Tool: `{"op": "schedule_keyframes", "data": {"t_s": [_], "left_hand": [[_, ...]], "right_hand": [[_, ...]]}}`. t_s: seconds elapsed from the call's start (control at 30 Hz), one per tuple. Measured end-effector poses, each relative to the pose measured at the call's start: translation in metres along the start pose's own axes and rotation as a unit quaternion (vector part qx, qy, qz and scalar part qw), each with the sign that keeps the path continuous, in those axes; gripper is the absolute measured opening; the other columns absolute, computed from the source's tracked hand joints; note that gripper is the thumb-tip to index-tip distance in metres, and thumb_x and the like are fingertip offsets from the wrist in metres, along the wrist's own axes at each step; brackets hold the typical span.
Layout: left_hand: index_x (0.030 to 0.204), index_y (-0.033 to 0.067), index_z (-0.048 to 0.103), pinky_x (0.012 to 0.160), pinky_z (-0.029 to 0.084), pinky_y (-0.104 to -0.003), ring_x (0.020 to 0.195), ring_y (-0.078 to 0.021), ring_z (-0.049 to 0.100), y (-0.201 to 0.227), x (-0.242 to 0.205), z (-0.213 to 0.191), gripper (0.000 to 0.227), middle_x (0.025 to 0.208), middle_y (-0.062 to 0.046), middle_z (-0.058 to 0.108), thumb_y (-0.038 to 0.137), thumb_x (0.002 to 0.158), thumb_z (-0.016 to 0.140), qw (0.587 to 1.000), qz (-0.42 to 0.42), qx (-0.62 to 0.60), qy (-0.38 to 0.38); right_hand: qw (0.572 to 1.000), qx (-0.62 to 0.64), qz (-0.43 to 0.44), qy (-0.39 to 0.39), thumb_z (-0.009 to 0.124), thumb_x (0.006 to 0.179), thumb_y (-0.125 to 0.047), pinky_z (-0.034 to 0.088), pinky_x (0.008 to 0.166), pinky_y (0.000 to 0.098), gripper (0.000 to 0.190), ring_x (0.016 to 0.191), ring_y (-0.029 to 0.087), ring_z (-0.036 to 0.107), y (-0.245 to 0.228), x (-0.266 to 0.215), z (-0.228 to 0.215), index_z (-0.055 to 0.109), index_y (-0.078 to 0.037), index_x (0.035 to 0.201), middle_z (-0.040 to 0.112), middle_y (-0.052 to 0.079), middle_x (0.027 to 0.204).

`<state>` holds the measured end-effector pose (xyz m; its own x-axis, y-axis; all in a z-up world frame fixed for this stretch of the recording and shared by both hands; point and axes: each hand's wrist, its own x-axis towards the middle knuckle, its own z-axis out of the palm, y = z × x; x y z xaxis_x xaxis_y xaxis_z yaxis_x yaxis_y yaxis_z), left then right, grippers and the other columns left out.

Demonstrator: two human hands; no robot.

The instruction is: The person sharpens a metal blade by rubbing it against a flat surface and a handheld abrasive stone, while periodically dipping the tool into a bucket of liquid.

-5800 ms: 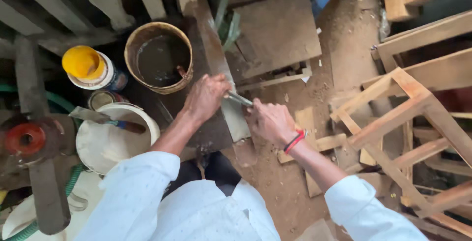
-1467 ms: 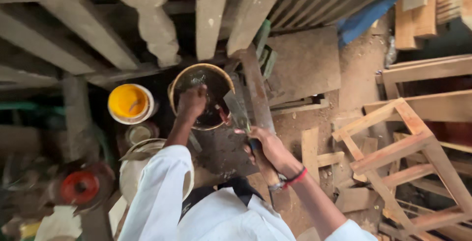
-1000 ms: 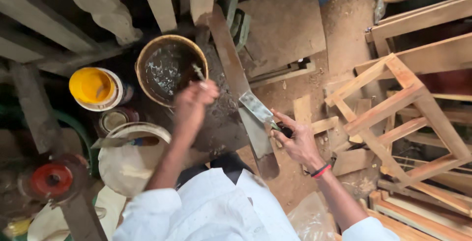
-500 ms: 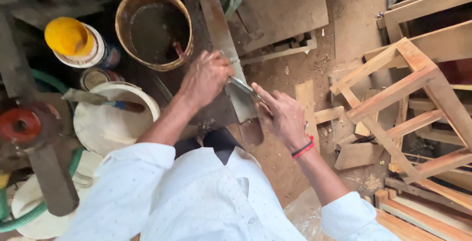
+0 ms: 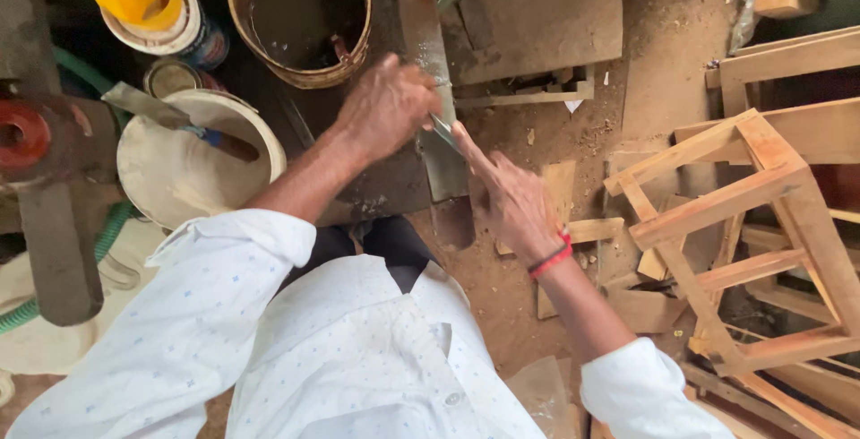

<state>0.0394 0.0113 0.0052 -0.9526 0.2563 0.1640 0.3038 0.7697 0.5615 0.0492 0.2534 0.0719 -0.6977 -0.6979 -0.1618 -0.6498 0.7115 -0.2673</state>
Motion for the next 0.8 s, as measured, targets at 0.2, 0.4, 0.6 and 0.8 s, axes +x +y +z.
{"op": "schedule_keyframes", "data": {"t_s": [0.2,0.4,0.6,0.8], "left_hand": [[0.079,0.0156,0.076,0.105,0.045,-0.052,0.101,-0.0234,0.067,0.037,-0.016,0.020,0.011,0.093,-0.004,0.071,0.017,0.083,0.066,0.998,0.007,-0.055,0.039],[0.085,0.0121,0.076,0.097,0.048,-0.051,0.100,-0.0310,0.066,-0.051,0.026,-0.005,0.015,0.093,-0.012,0.071,0.013,0.095,0.065,0.995,0.004,0.101,0.019],[0.079,0.0168,0.076,0.106,0.043,-0.056,0.097,-0.0264,0.068,0.038,-0.018,0.021,0.016,0.093,-0.005,0.072,0.009,0.080,0.063,0.995,0.012,-0.041,0.089],[0.087,0.0182,0.078,0.098,0.047,-0.052,0.097,-0.0296,0.067,-0.002,-0.001,0.017,0.017,0.094,-0.007,0.071,0.009,0.083,0.064,0.994,-0.023,0.044,0.092]], "right_hand": [[0.999,0.011,0.037,-0.036,0.068,0.071,0.001,0.052,0.057,0.0447,0.103,0.065,0.028,0.064,-0.013,-0.028,-0.018,0.031,-0.036,0.160,0.061,0.009,0.080],[0.997,0.054,-0.036,0.035,0.069,0.076,-0.002,0.052,0.066,0.0470,0.097,0.073,0.032,0.064,0.000,0.058,-0.004,0.032,-0.027,0.163,0.063,0.009,0.085],[0.996,0.028,0.058,-0.054,0.063,0.077,0.003,0.050,0.056,0.0449,0.094,0.064,0.028,0.063,-0.007,-0.031,-0.016,0.033,-0.029,0.160,0.064,0.011,0.087],[0.999,0.045,0.026,-0.012,0.066,0.079,0.000,0.052,0.061,0.0459,0.094,0.069,0.030,0.064,0.002,0.012,-0.002,0.035,-0.031,0.161,0.064,0.010,0.085]]}}
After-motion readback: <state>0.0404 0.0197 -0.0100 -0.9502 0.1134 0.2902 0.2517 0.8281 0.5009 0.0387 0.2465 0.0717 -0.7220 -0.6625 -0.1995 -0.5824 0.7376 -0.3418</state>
